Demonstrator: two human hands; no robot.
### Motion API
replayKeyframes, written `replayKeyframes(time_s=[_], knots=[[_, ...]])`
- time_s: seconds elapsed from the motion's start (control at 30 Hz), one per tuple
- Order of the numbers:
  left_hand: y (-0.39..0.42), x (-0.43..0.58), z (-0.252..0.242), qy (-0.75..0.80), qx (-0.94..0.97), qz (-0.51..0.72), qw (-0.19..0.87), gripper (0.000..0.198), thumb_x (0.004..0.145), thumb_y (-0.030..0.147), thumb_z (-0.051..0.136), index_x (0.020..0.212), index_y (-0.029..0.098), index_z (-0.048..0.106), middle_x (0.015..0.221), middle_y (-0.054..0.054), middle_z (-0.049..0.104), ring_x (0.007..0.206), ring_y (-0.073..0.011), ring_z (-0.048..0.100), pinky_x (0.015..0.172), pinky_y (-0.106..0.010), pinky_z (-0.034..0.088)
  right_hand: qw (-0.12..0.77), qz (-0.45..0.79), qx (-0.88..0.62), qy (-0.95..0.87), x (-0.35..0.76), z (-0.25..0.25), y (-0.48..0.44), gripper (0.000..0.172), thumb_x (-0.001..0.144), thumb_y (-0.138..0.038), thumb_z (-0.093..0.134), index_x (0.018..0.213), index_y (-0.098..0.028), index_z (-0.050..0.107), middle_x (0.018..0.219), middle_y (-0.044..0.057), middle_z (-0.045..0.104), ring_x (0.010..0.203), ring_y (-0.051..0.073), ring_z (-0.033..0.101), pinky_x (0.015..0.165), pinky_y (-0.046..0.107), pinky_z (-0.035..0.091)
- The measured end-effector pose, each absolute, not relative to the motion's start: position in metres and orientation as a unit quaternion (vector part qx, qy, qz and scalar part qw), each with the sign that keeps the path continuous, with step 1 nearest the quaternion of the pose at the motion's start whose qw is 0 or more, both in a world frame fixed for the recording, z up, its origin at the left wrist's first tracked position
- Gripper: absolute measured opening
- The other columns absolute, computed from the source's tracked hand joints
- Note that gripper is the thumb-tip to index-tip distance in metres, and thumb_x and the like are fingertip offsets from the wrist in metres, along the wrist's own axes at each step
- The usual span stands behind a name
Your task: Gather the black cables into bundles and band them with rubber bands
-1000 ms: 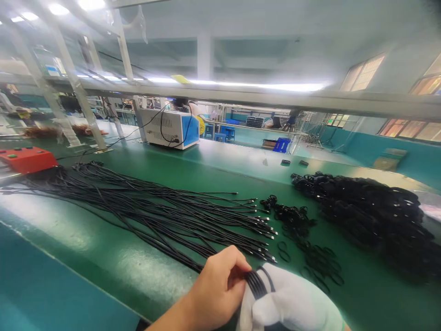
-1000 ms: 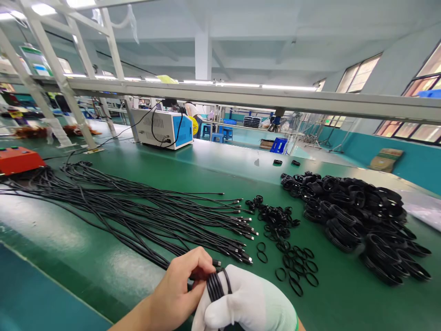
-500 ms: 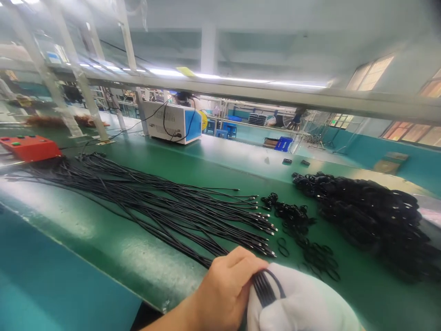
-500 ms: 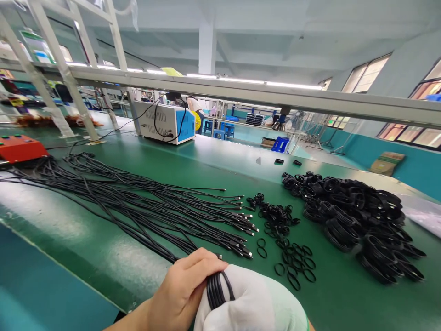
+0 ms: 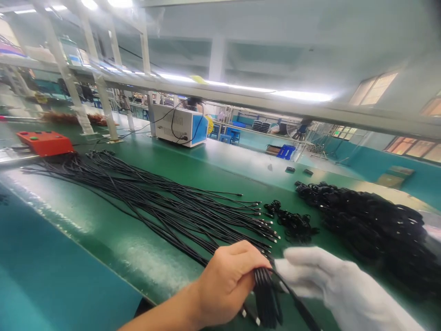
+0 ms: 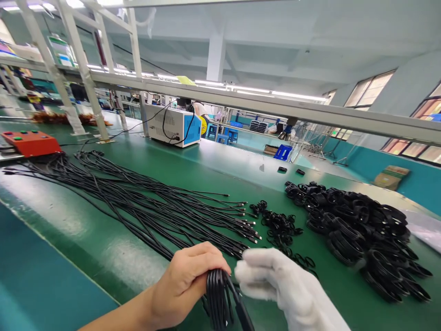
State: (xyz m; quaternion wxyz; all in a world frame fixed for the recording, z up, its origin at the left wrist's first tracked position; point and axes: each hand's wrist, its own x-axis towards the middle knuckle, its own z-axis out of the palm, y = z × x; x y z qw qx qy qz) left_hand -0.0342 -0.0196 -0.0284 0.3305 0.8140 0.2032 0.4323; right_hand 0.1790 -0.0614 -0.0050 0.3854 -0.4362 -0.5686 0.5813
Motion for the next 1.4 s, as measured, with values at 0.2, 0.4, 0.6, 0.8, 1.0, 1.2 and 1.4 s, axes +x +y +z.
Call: replayKeyframes(time_s=[0.2, 0.4, 0.6, 0.8, 1.0, 1.2, 1.4], knots=[[-0.013, -0.035, -0.025, 0.240, 0.825, 0.390, 0.331, 0.028, 0.086, 0.004, 0.041, 0.096, 0.017, 0.064, 0.089, -0.005, 0.060, 0.083, -0.0132, 0.055, 0.074, -0.020, 0.044, 0.292, 0.562, -0.474, -0.612, 0.161, -0.008, -0.051, 0.085, 0.060, -0.036, 0.075, 0.137, -0.030, 0.038, 0.121, 0.009, 0.057, 0.108, 0.033, 0.054, 0.087, 0.039, 0.046], [-0.007, -0.039, -0.019, 0.270, 0.834, 0.356, 0.325, 0.030, 0.082, -0.001, 0.042, 0.093, 0.018, 0.064, 0.089, -0.002, 0.059, 0.083, -0.0116, 0.055, 0.074, -0.018, 0.042, 0.318, 0.700, -0.322, -0.553, 0.129, -0.015, -0.033, 0.055, 0.064, -0.026, 0.070, 0.115, -0.019, 0.052, 0.088, 0.003, 0.061, 0.072, 0.017, 0.061, 0.063, 0.030, 0.050], [-0.003, -0.034, -0.021, 0.340, 0.806, 0.344, 0.340, 0.033, 0.083, 0.002, 0.040, 0.093, 0.022, 0.065, 0.089, 0.001, 0.059, 0.082, -0.0105, 0.055, 0.075, -0.018, 0.041, 0.321, 0.733, -0.330, -0.500, 0.128, -0.027, -0.024, 0.058, 0.064, -0.022, 0.072, 0.117, -0.017, 0.048, 0.088, 0.007, 0.063, 0.071, 0.021, 0.065, 0.063, 0.032, 0.053], [0.002, -0.029, -0.017, 0.449, 0.761, 0.307, 0.354, 0.024, 0.080, 0.015, 0.051, 0.101, 0.024, 0.059, 0.077, 0.004, 0.060, 0.072, -0.0127, 0.055, 0.067, -0.022, 0.041, 0.357, 0.800, -0.228, -0.425, 0.134, -0.052, -0.012, 0.035, 0.071, -0.027, 0.068, 0.100, -0.012, 0.057, 0.086, 0.008, 0.059, 0.076, 0.019, 0.063, 0.062, 0.033, 0.055], [0.007, -0.023, -0.027, 0.494, 0.709, 0.299, 0.404, 0.015, 0.075, 0.016, 0.050, 0.086, 0.021, 0.058, 0.065, 0.005, 0.058, 0.061, -0.0123, 0.054, 0.056, -0.022, 0.039, 0.376, 0.790, -0.249, -0.414, 0.128, -0.059, -0.010, 0.027, 0.073, -0.026, 0.068, 0.093, -0.010, 0.061, 0.078, 0.006, 0.058, 0.072, 0.014, 0.059, 0.062, 0.028, 0.053], [0.009, -0.017, -0.040, 0.534, 0.686, 0.283, 0.405, 0.007, 0.074, 0.018, 0.050, 0.078, 0.021, 0.054, 0.064, 0.004, 0.059, 0.059, -0.0127, 0.053, 0.053, -0.021, 0.037, 0.352, 0.768, -0.283, -0.455, 0.125, -0.068, -0.011, 0.028, 0.075, -0.030, 0.064, 0.092, -0.008, 0.060, 0.075, 0.007, 0.062, 0.058, 0.014, 0.062, 0.054, 0.026, 0.052], [0.013, -0.022, -0.027, 0.533, 0.746, 0.212, 0.339, 0.008, 0.072, 0.015, 0.050, 0.074, 0.022, 0.053, 0.065, 0.003, 0.060, 0.060, -0.0136, 0.054, 0.052, -0.021, 0.033, 0.317, 0.760, -0.329, -0.461, 0.125, -0.070, -0.008, 0.028, 0.070, -0.033, 0.066, 0.083, -0.010, 0.058, 0.063, 0.003, 0.059, 0.041, 0.010, 0.055, 0.038, 0.017, 0.043]])
